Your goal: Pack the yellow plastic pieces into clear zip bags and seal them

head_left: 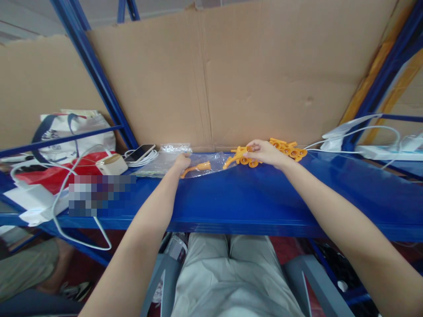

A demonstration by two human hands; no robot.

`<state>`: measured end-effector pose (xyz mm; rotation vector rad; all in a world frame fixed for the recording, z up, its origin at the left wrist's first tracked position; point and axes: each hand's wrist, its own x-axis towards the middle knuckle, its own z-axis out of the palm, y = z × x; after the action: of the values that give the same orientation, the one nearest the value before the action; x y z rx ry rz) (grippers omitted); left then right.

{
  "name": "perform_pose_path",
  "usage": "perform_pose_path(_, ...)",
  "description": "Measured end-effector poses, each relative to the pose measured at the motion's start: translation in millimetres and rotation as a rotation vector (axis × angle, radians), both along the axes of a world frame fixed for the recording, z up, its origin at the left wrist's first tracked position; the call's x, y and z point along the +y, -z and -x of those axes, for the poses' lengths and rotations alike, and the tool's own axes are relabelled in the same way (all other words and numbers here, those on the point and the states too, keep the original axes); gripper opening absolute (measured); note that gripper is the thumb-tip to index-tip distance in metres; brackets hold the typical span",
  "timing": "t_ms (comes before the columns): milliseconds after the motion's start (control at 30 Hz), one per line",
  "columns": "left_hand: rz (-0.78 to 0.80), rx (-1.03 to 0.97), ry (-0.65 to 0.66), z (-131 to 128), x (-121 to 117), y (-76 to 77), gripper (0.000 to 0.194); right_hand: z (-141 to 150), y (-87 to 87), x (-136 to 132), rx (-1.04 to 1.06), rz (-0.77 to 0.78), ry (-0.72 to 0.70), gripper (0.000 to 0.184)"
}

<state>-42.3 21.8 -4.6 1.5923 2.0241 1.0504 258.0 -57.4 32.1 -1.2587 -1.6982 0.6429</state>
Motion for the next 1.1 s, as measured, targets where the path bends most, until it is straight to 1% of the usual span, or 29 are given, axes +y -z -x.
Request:
perform_pose_path(100,0.048,-0.084,-0.001,-2.4,-2.4,-1.4,0.051,4.9,7.3,1.4,0.095,0.081,-0.066,0.024)
perform_pose_path(167,0.065,-0.123,0.026,-4.6,-5.5,-3.1,0.051,6.8,13.1,4.6,0.143,0.135,-0.108,0.024)
perform_pose_path(233,0.081,-0.146,0.074,-6.4,-8.9,-5.0,0.05,8.7,18.9,8.4,0.157,0.182,-0.109,0.022)
perform_pose_path(367,0.11,-0.148,0.156,-8.4,-14.0,-7.1,0.047,15.0,26.8,11.5,0.215,0.315,-0.113,0.02)
perform_pose_path(467,0.147,-0.112,0.186,-9.9,-15.7,-7.6,0.051,20.1,29.9,8.8,0.295,0.379,-0.193,0.02)
perform_pose_path(533,0.169,-0.103,0.213,-11.2,-16.3,-7.9,0.056,23.0,32.1,6.3,0.306,0.375,-0.227,0.02)
perform_pose_path(600,0.188,-0.111,0.242,-12.4,-16.6,-8.4,0.059,26.0,34.4,4.0,0.252,0.328,-0.199,0.024)
perform_pose_path(733,0.215,-0.116,0.285,-14.5,-16.7,-9.3,0.059,32.7,34.5,-0.5,0.067,0.191,-0.134,0.031)
perform_pose_path(833,0.208,-0.071,0.327,-16.8,-17.2,-9.3,0.063,35.9,30.5,-4.3,0.052,0.145,-0.143,0.03)
perform_pose_path(900,0.196,-0.061,0.352,-19.5,-18.4,-9.3,0.068,36.4,29.2,-6.2,0.076,0.179,-0.162,0.029)
perform_pose_path(967,0.187,-0.097,0.361,-23.2,-20.0,-9.1,0.07,36.2,31.0,-6.5,0.11,0.247,-0.173,0.029)
perform_pose_path(1033,0.183,-0.16,0.357,-27.1,-21.3,-8.5,0.069,36.7,35.6,-4.8,0.139,0.297,-0.176,0.027)
perform_pose_path(1100,0.183,-0.207,0.348,-30.1,-21.3,-6.9,0.065,38.2,41.6,-1.4,0.129,0.304,-0.178,0.021)
